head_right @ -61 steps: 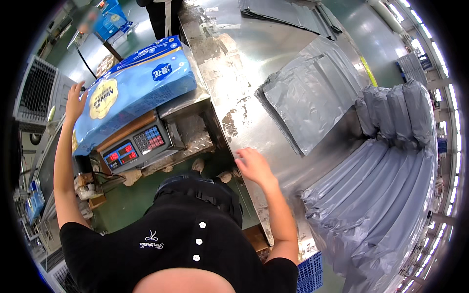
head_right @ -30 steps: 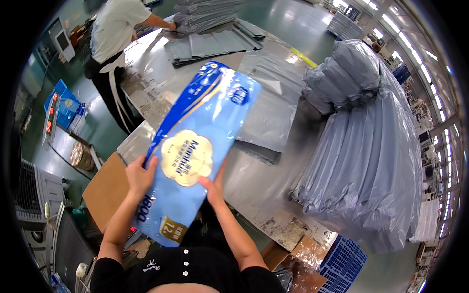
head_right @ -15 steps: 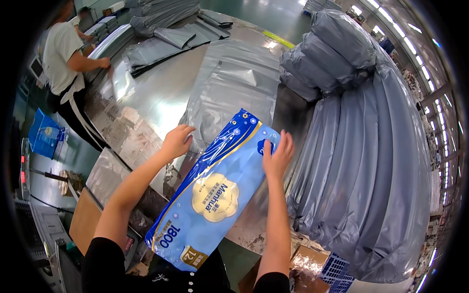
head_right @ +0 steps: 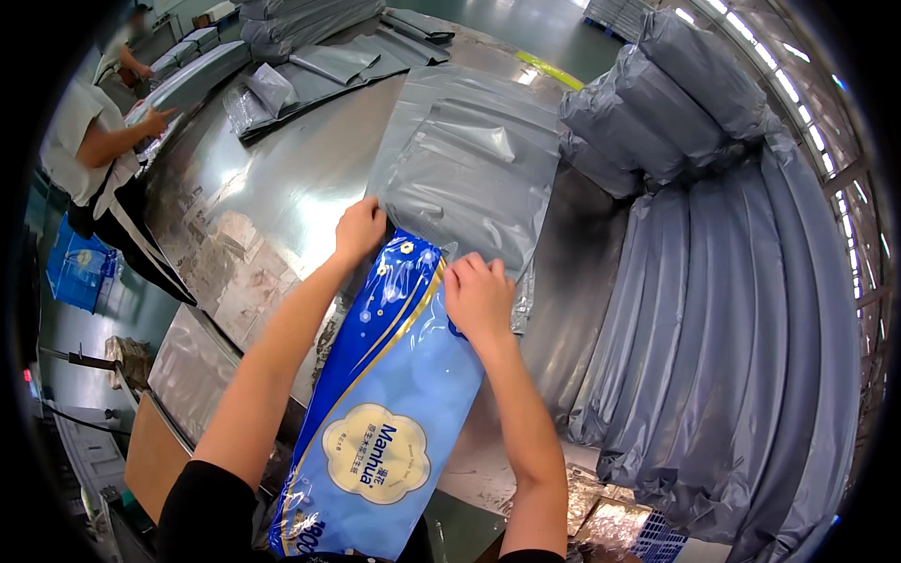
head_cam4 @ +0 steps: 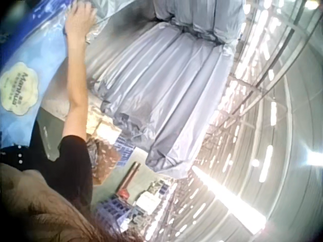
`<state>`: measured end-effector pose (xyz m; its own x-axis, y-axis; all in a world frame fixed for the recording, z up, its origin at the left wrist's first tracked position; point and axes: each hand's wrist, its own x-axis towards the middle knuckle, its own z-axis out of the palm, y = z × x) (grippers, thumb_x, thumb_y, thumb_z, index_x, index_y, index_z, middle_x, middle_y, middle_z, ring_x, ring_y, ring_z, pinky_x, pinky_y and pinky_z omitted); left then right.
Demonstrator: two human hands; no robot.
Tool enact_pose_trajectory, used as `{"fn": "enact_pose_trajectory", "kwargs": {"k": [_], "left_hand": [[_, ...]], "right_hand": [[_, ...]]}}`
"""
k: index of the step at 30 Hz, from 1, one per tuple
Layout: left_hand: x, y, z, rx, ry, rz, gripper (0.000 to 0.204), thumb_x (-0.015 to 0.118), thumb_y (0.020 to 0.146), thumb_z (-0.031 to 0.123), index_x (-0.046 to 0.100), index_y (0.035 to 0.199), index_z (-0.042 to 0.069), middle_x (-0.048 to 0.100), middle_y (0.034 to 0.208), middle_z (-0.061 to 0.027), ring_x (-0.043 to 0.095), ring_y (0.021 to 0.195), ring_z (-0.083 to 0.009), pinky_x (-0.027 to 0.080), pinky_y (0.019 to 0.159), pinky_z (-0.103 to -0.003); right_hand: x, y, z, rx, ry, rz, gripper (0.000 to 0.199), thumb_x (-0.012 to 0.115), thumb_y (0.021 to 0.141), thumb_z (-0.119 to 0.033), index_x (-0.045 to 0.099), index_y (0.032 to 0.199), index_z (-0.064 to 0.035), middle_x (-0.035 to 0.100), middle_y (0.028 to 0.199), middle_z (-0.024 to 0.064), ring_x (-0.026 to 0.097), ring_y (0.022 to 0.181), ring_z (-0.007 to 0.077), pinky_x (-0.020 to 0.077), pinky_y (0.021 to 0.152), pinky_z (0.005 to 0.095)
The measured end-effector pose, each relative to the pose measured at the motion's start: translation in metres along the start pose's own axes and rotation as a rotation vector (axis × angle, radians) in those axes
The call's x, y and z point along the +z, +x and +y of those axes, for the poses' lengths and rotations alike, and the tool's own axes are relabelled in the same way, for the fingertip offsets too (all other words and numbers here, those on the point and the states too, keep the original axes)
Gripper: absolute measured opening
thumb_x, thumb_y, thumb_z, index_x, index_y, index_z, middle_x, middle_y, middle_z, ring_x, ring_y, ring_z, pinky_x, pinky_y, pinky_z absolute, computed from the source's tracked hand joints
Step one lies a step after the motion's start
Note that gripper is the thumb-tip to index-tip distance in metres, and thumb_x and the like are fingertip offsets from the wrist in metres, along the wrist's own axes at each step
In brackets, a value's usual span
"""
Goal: The person repeatedly places blue packaged items into gray plastic bags on a metal table, folds the bags closed, and stacks them. A coworker performs similar packaging nearby. The person briefly walks to a blue pallet to retrieve a roll of plastic wrap before returning to the table to continue packaging.
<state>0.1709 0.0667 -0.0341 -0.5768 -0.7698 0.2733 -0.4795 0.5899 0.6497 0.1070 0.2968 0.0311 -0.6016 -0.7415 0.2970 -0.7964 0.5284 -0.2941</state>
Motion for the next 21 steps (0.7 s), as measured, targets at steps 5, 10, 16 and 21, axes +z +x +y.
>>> {"fn": "enact_pose_trajectory", "kwargs": {"k": [5, 10, 16, 21], "left_hand": [[-0.027, 0.003, 0.017, 0.13, -0.104, -0.111, 0.023, 0.053, 0.084, 0.019, 0.059, 0.079, -0.002, 0.061, 0.079, -0.0262, 0.058, 0.079, -0.0452, 0.046, 0.069, -0.05], [-0.051, -0.018, 0.025, 0.385, 0.074, -0.281, 0.021, 0.052, 0.088, 0.019, 0.056, 0.08, -0.001, 0.061, 0.081, -0.0243, 0.06, 0.077, -0.0432, 0.048, 0.069, -0.049], [-0.046, -0.037, -0.023, 0.493, 0.225, -0.346, 0.014, 0.053, 0.088, 0.014, 0.052, 0.084, 0.001, 0.057, 0.084, -0.0189, 0.061, 0.072, -0.0387, 0.051, 0.065, -0.047], [-0.029, -0.055, -0.011, 0.515, 0.073, -0.317, 0.012, 0.057, 0.085, 0.011, 0.051, 0.083, 0.001, 0.056, 0.083, -0.0187, 0.06, 0.07, -0.0387, 0.05, 0.063, -0.047]], "right_hand": [[0.011, 0.053, -0.067, -0.078, -0.256, 0.187, 0.037, 0.066, 0.078, -0.038, 0.063, 0.101, -0.0089, 0.059, 0.106, 0.0054, 0.052, 0.107, 0.026, 0.0373, 0.086, 0.0628], [0.025, 0.096, -0.024, 0.287, -0.454, 0.019, 0.036, 0.064, 0.076, -0.028, 0.061, 0.107, -0.0095, 0.055, 0.11, 0.0085, 0.052, 0.108, 0.0272, 0.0365, 0.092, 0.0629], [-0.009, 0.044, 0.093, 0.742, -0.032, -0.156, 0.028, 0.06, 0.077, -0.023, 0.065, 0.098, -0.005, 0.069, 0.099, 0.0169, 0.066, 0.094, 0.0323, 0.0511, 0.078, 0.0421], [0.05, 0.001, 0.165, 0.854, 0.844, 0.176, 0.022, 0.054, 0.081, -0.014, 0.063, 0.095, 0.0001, 0.065, 0.081, 0.0068, 0.061, 0.075, 0.0191, 0.0479, 0.068, 0.0335]]}}
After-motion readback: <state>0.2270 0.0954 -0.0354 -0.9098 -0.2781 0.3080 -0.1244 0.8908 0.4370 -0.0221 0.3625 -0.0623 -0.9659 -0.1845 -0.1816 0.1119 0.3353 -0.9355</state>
